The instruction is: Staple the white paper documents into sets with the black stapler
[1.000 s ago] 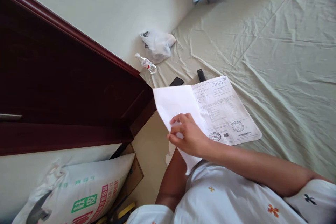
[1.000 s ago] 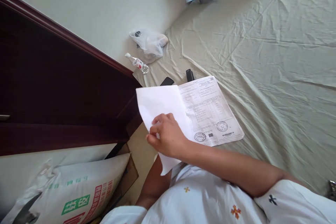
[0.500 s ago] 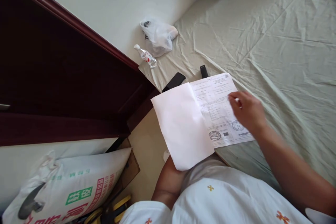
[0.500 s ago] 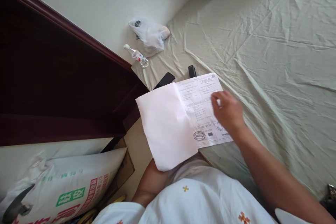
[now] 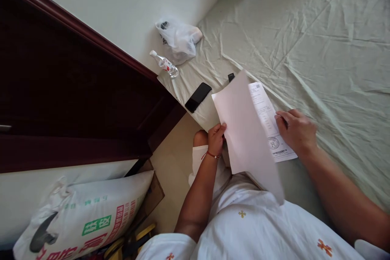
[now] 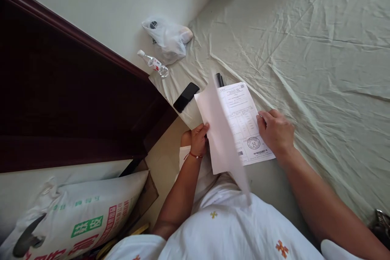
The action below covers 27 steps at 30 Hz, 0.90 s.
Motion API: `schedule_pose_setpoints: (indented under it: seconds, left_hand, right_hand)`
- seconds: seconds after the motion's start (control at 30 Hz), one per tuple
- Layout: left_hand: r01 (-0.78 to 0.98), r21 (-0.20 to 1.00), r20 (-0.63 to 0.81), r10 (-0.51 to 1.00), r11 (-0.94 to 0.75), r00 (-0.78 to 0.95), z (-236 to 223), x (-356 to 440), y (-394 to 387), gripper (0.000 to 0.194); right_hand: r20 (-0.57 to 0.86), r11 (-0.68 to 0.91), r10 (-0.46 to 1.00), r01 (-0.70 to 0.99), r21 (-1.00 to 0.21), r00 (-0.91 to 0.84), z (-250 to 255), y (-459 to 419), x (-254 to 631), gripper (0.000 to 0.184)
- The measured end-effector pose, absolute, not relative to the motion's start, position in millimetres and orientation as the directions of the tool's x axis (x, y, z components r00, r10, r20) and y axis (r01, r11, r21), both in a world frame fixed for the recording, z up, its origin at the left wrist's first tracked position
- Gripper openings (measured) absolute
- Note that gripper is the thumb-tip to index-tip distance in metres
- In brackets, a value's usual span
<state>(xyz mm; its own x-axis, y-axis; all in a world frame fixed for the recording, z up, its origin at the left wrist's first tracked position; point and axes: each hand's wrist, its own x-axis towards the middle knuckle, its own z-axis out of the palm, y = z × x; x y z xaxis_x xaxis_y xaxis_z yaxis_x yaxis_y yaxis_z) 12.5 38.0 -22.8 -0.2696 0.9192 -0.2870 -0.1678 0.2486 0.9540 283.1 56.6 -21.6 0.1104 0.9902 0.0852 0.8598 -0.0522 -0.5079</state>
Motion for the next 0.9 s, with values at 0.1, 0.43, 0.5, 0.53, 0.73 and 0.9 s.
schedule_pose_setpoints:
  seconds: [0.1, 0.43, 0.5, 0.53, 0.73, 0.9]
  left_hand:
    - [-0.123, 0.972, -0.223, 0.948, 0.199, -0.227, -35.1, 11.0, 48.2, 0.056]
    - [-0.082, 0.978, -0.203, 0.955, 0.190, -0.214, -44.9, 6.4, 45.6, 0.057]
    - [-0.093, 0.978, -0.201, 0.955, 0.184, -0.216, -43.7, 7.6, 46.0, 0.059]
    - [-0.093, 0.978, -0.203, 0.954, 0.186, -0.220, -43.2, 7.9, 45.9, 0.060]
    - [-0.044, 0.978, -0.210, 0.951, 0.205, -0.229, -45.5, 5.1, 45.7, 0.060]
    - [-0.080, 0.973, -0.228, 0.948, 0.215, -0.221, -44.0, 6.3, 47.6, 0.060]
  right_hand:
    - [0.028, -0.049, 0.997, 0.853, -0.519, 0.075, -15.0, 56.1, 286.6, 0.025]
    - [-0.019, -0.096, 0.995, 0.835, -0.542, 0.102, -8.3, 57.1, 287.4, 0.008]
    - [0.005, -0.068, 0.996, 0.842, -0.535, 0.084, -9.4, 56.9, 287.4, 0.010]
    - [0.018, -0.063, 0.996, 0.838, -0.542, 0.087, -10.1, 56.8, 287.4, 0.011]
    - [0.061, -0.024, 0.996, 0.860, -0.510, 0.064, -11.3, 59.0, 287.1, 0.017]
    - [-0.119, -0.054, 0.993, 0.879, -0.473, -0.003, -2.3, 62.2, 291.3, 0.023]
